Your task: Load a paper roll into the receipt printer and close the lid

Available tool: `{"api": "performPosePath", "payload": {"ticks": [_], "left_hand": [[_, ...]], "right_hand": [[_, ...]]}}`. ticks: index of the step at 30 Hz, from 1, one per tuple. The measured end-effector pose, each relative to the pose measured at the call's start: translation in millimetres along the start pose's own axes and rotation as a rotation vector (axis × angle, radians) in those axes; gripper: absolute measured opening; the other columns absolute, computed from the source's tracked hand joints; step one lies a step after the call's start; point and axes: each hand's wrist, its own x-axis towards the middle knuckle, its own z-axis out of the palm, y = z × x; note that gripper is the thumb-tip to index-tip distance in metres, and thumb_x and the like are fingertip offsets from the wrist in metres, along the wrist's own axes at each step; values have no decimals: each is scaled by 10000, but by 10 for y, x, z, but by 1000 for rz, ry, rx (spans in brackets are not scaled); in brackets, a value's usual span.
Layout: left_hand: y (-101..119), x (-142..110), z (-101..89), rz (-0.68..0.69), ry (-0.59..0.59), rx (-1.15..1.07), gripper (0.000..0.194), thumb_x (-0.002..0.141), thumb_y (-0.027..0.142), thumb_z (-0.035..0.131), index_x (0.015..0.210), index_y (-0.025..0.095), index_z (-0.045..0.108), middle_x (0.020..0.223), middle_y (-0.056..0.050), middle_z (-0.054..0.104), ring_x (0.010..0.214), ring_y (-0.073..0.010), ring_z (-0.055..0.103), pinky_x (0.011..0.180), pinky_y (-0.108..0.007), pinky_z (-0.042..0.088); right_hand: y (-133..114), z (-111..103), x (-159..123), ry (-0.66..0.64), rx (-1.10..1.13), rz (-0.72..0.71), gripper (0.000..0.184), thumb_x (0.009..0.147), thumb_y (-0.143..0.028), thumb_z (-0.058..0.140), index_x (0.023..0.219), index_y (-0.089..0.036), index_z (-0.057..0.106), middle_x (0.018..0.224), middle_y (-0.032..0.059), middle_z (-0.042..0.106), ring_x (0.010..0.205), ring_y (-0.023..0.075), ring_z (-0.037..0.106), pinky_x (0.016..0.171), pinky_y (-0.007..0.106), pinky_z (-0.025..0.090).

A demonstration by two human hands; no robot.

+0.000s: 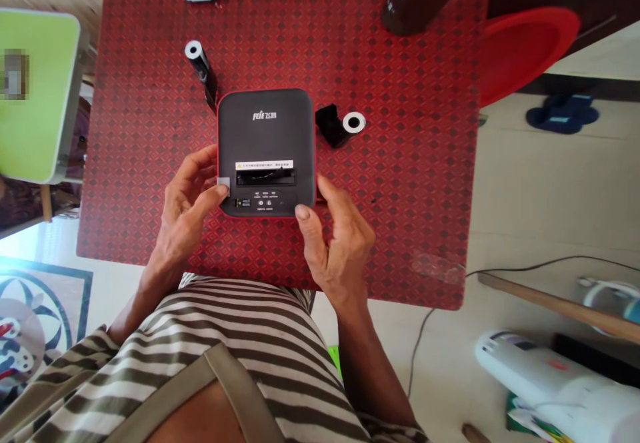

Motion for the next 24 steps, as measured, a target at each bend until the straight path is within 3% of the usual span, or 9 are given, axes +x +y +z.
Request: {"api": "performPosePath", "payload": {"ticks": [6,12,17,24], "left_hand": [[15,51,-58,-28,-20,-15,610,1080,617,1007,1611,362,847,1604,-85,929,1508,-417,868,1259,-647,734],[-29,66,-57,-56,28,5,600,1046,508,991,1608,362,841,1556,-86,919,1404,-392,858,1042,-540,719],[-83,76,-75,-64,27,-5,583,1048,527,1008,1589,389,839,1587,-87,891,1497,-421,814,1120,-565,728],[-46,66,-15,-153,28,-80,583,1051,556,990,1585,393,822,1619,-80,882,1507,-396,808,1144,-547,729]], "right_hand": [[-61,-5,24,-2,39,5,446,1295,-562,733,1643,-314,861,1425,156,981,1220,379,984,1067,573,828],[-85,-17,20,-25,10,-5,460,1301,-561,720,1653,-292,843,1432,156,977,1211,363,982,1065,570,838],[-84,18,9,15,-6,-66,450,1288,-502,750,1659,-262,831,1352,124,982,1122,306,965,1001,484,832],[-32,69,-64,48,68,81,483,1258,-592,764,1630,-304,870,1382,113,985,1084,318,971,972,501,831]]}}
